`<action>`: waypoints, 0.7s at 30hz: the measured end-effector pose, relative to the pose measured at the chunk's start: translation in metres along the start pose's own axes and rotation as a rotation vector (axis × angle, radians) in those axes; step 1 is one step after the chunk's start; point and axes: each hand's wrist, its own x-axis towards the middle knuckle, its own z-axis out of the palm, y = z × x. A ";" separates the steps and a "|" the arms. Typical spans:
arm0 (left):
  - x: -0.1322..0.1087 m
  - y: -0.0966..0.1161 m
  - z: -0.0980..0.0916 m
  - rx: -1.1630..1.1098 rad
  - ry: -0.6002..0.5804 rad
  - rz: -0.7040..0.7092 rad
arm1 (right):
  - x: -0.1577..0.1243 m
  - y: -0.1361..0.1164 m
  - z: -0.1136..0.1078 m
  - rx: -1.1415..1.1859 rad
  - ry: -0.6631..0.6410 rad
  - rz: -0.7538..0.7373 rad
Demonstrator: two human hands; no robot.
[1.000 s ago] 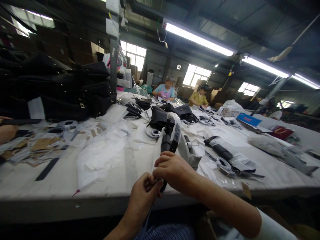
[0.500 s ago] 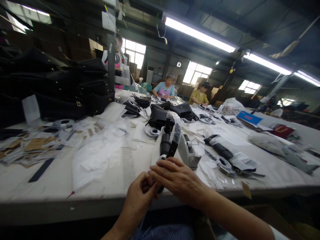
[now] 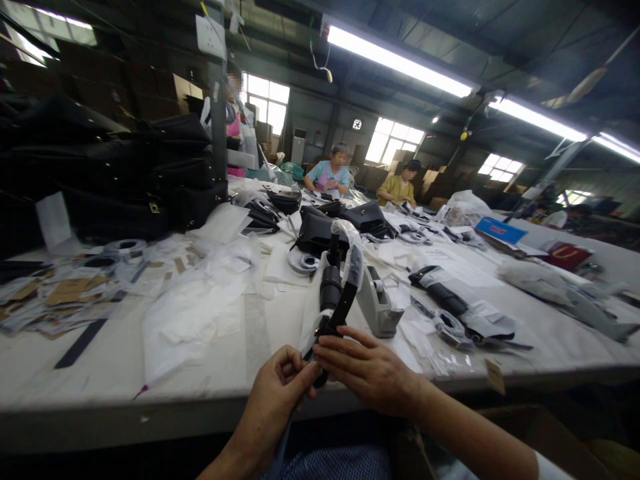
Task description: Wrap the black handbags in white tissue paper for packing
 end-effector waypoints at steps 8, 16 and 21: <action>0.003 -0.008 0.002 0.211 -0.049 0.153 | 0.000 -0.010 -0.012 0.300 0.452 0.980; 0.017 -0.003 0.016 0.573 -0.140 0.328 | 0.025 0.012 0.016 0.583 0.212 1.308; 0.021 0.009 0.010 0.402 -0.251 0.357 | 0.009 0.020 0.003 0.690 0.251 1.433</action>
